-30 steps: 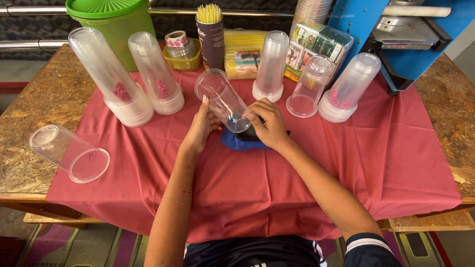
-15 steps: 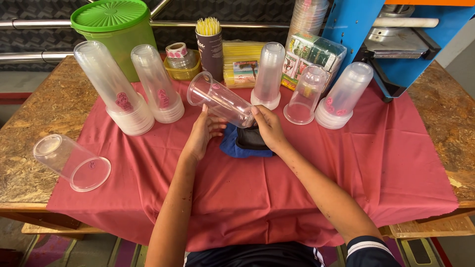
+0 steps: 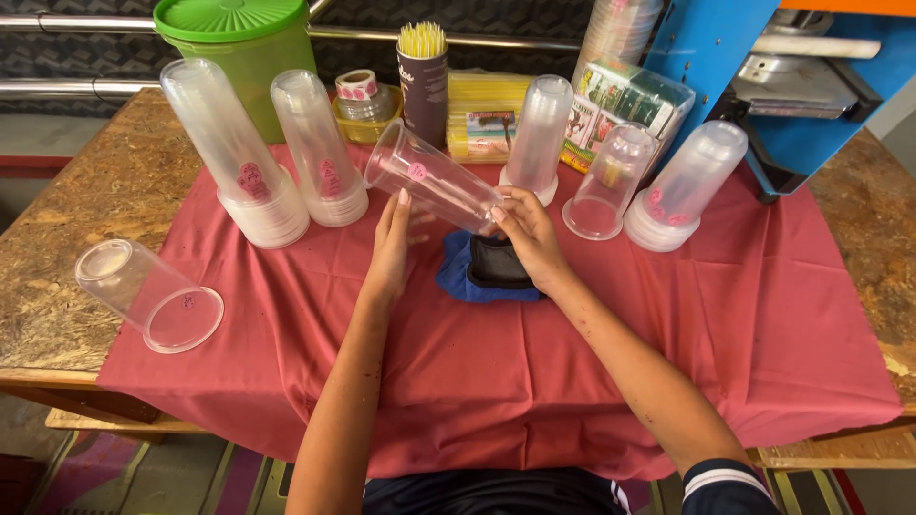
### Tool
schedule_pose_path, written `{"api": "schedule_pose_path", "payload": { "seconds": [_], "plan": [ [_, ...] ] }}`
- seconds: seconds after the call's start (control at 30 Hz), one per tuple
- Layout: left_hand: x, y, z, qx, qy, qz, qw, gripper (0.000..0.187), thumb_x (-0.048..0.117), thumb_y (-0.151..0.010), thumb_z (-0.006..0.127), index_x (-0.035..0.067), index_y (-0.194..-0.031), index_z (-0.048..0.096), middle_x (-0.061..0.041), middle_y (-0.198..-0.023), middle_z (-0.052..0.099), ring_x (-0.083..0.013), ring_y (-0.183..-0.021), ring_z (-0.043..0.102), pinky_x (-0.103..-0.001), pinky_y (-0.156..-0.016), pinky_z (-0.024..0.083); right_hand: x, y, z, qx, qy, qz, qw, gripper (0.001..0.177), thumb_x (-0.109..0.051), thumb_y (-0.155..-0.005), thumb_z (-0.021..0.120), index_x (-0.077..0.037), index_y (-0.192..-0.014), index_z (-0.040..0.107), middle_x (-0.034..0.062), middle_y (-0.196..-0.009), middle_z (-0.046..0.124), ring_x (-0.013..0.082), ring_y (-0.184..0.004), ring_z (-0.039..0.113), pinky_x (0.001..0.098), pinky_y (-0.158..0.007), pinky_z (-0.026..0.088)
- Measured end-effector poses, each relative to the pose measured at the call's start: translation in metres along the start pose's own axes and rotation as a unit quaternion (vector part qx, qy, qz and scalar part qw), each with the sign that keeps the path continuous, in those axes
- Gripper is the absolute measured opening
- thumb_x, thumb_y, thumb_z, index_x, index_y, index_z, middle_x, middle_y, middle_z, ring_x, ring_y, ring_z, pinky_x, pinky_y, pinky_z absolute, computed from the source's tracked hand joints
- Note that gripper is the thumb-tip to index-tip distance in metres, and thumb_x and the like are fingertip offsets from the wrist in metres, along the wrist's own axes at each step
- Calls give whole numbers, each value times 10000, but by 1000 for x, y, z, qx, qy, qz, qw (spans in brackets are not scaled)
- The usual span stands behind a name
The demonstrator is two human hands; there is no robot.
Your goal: Cleaning plastic cups with a blue cloth on a table
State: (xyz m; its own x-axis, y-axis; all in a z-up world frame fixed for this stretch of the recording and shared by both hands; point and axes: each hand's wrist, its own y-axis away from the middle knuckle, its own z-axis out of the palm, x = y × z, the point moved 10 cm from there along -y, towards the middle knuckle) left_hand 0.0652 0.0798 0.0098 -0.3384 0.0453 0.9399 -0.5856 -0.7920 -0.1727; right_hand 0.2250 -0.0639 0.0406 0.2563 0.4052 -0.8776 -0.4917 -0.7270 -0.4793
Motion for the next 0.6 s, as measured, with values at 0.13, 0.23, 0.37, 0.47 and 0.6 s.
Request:
{"api": "schedule_pose_path", "payload": {
  "seconds": [0.13,0.23,0.37,0.47,0.6],
  "plan": [
    [17,2,2,8,-54,60,997,592,490,-1070,451,114,-1527,445,-175,-1237,633,-278,-1115,665,-350,-859,539,-4,-4,8,-3,-73,42,996,432,-206,-1030,606,-32,-1402,472,139,-1220,658,169,-946,703,282,-775,601],
    [19,1,-5,20,-127,89,988,548,478,-1086,433,157,-1529,464,-183,-1362,603,-303,-1218,613,-444,-940,528,-16,-10,18,10,-94,51,994,435,-230,-1028,614,-41,-1397,482,163,-1270,590,215,-997,669,350,-745,639],
    [39,12,-7,78,-305,148,937,510,492,-1092,412,181,-1478,533,-116,-1340,562,-314,-1336,478,-488,-1067,412,-53,-38,25,30,-56,6,998,471,-264,-1051,612,-62,-1450,466,140,-1318,487,172,-1068,563,317,-758,642],
    [44,17,-10,153,-495,203,831,537,512,-1050,434,196,-1476,516,-87,-1425,508,-333,-1411,375,-541,-1100,317,-94,-75,32,35,9,-78,996,495,-322,-1029,634,-109,-1437,453,117,-1404,457,197,-1235,495,319,-924,598],
    [40,20,-12,212,-618,231,721,619,461,-978,525,148,-1508,465,-172,-1536,439,-437,-1469,283,-629,-1126,261,-153,-117,50,50,118,-247,961,406,-320,-1060,654,-138,-1362,452,109,-1426,516,202,-1356,507,310,-1063,466]
  ]
}}
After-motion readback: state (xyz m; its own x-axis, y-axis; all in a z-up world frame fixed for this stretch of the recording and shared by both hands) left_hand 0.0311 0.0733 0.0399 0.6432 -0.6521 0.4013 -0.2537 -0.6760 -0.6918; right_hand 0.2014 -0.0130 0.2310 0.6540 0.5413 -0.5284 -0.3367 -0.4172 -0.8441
